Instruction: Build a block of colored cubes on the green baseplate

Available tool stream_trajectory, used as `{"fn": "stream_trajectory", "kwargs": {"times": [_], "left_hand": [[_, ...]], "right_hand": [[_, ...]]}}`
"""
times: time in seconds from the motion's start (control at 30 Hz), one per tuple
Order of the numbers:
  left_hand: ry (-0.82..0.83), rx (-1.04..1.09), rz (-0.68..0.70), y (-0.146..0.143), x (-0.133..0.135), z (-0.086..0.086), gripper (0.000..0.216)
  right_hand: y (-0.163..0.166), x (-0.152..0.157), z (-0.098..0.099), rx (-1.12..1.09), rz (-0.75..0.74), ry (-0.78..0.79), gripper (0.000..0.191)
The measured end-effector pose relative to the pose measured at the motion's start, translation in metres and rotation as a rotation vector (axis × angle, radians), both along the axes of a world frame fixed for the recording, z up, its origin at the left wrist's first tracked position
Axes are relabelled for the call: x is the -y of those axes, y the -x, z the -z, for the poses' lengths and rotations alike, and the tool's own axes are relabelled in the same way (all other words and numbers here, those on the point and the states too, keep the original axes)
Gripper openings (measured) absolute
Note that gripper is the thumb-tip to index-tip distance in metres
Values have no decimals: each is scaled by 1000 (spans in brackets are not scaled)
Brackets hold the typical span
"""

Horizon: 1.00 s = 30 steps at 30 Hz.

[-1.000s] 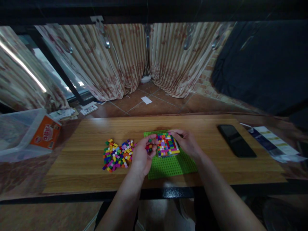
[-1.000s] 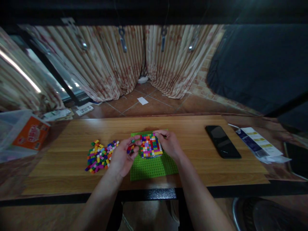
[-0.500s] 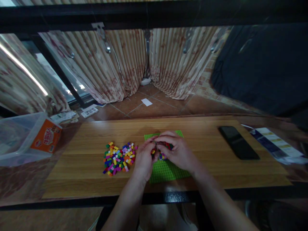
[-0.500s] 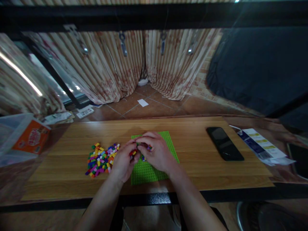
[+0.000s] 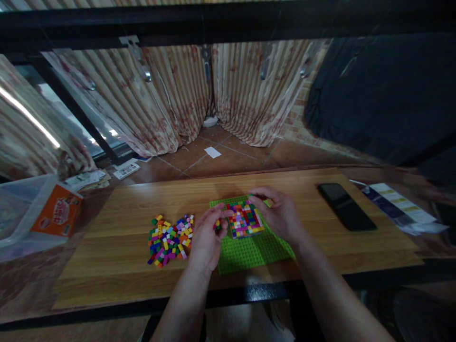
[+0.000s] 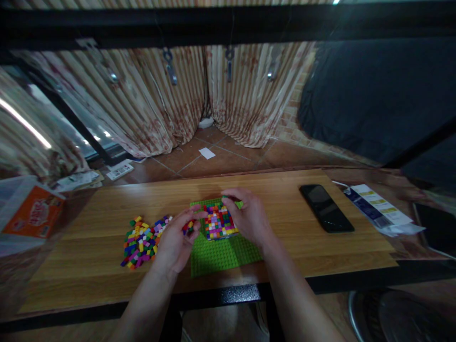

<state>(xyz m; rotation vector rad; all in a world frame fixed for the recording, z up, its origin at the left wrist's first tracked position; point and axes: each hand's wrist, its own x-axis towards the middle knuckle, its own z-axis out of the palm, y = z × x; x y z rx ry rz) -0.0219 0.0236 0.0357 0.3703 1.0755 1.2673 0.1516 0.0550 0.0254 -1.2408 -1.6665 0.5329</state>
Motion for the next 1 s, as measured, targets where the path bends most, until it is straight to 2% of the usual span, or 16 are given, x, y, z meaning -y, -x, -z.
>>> {"fn": "stream_trajectory", "kwargs": {"times": [0.13, 0.27, 0.5, 0.7, 1.0], "left_hand": [[28, 28, -113, 5, -6, 4, 19], [42, 24, -169, 4, -8, 7, 24], [54, 69, -114, 2, -7, 2, 20], [34, 68, -47, 4, -5, 4, 11], [-1, 28, 5, 2, -3, 8, 28]], "right_hand": [[-20, -10, 13, -129, 106, 125, 17], [-23, -16, 26, -239, 48, 227, 18], [-21, -22, 43, -202, -25, 299, 16], [-21, -25, 43, -261, -36, 326, 16], [-19, -27, 34, -378, -83, 449, 22]]}}
